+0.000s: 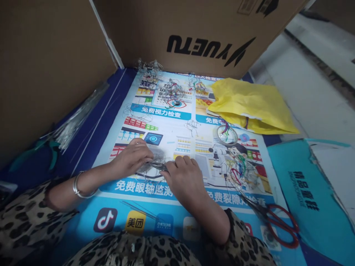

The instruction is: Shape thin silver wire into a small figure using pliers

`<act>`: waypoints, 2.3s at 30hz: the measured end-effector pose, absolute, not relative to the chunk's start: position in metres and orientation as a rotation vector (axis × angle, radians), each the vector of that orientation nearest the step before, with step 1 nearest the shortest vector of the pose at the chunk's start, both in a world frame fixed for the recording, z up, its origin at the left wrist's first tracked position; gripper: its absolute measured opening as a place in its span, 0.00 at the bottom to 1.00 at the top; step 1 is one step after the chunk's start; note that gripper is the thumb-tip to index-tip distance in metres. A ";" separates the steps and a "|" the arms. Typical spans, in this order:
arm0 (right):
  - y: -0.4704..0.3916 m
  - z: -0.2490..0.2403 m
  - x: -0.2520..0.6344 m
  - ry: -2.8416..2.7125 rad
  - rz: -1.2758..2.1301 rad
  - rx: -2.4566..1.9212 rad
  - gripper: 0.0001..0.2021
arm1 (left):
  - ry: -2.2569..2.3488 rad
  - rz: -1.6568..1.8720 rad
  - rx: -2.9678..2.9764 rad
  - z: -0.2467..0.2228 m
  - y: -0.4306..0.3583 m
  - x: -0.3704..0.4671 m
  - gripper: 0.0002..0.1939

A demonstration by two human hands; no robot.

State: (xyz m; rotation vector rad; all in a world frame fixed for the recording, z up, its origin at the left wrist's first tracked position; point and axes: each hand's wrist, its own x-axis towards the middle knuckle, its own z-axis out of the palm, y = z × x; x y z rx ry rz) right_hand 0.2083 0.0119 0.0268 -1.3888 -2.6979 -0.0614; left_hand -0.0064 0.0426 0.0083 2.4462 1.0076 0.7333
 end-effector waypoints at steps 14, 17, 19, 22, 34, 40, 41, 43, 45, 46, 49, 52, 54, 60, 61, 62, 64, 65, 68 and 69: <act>0.010 0.024 0.208 -2.682 -0.023 -1.411 0.11 | 0.971 0.791 2.601 0.005 0.041 -0.006 0.08; 0.009 0.025 0.207 -2.671 -0.038 -1.416 0.11 | 0.978 0.813 2.621 0.006 0.041 -0.006 0.07; 0.009 0.026 0.207 -2.667 -0.045 -1.421 0.11 | 0.983 0.833 2.627 0.006 0.041 -0.005 0.07; 0.009 0.026 0.208 -2.672 -0.043 -1.434 0.11 | 0.975 0.872 2.631 0.007 0.040 -0.005 0.07; 0.016 0.021 0.206 -2.741 -0.069 -1.348 0.12 | 0.848 0.807 2.724 0.008 0.039 -0.005 0.10; 0.015 0.022 0.203 -2.747 -0.096 -1.331 0.12 | 0.818 0.750 2.767 0.007 0.038 -0.005 0.10; 0.015 0.022 0.203 -2.746 -0.095 -1.331 0.12 | 0.814 0.751 2.773 0.007 0.037 -0.006 0.10; 0.014 0.021 0.203 -2.748 -0.085 -1.330 0.13 | 0.806 0.767 2.783 0.007 0.037 -0.006 0.10; 0.013 0.019 0.202 -2.748 -0.078 -1.330 0.13 | 0.803 0.792 2.788 0.006 0.036 -0.006 0.10; 0.013 0.018 0.202 -2.744 -0.078 -1.338 0.13 | 0.805 0.798 2.791 0.006 0.036 -0.006 0.10; 0.011 0.017 0.199 -2.730 -0.104 -1.379 0.13 | 0.841 0.796 2.797 0.005 0.038 -0.006 0.10; 0.009 0.019 0.197 -2.723 -0.152 -1.427 0.12 | 0.887 0.810 2.770 0.002 0.040 -0.007 0.10; 0.008 0.022 0.198 -2.723 -0.179 -1.437 0.11 | 0.909 0.829 2.731 0.001 0.042 -0.008 0.09; 0.007 0.030 0.211 -2.669 -0.192 -1.348 0.12 | 1.031 0.902 2.546 0.003 0.046 -0.011 0.08; 0.008 0.030 0.213 -2.651 -0.194 -1.324 0.11 | 1.041 0.910 2.522 0.003 0.047 -0.011 0.08; 0.008 0.031 0.215 -2.636 -0.193 -1.305 0.11 | 1.052 0.916 2.504 0.004 0.048 -0.012 0.08; 0.010 0.031 0.220 -2.609 -0.186 -1.289 0.11 | 1.072 0.927 2.482 0.005 0.048 -0.011 0.08; 0.011 0.030 0.222 -2.597 -0.182 -1.299 0.11 | 1.083 0.929 2.476 0.005 0.048 -0.011 0.07; 0.013 0.030 0.228 -2.569 -0.174 -1.350 0.11 | 1.112 0.919 2.468 0.006 0.047 -0.011 0.06; 0.013 0.030 0.230 -2.566 -0.168 -1.365 0.11 | 1.118 0.921 2.467 0.006 0.047 -0.010 0.06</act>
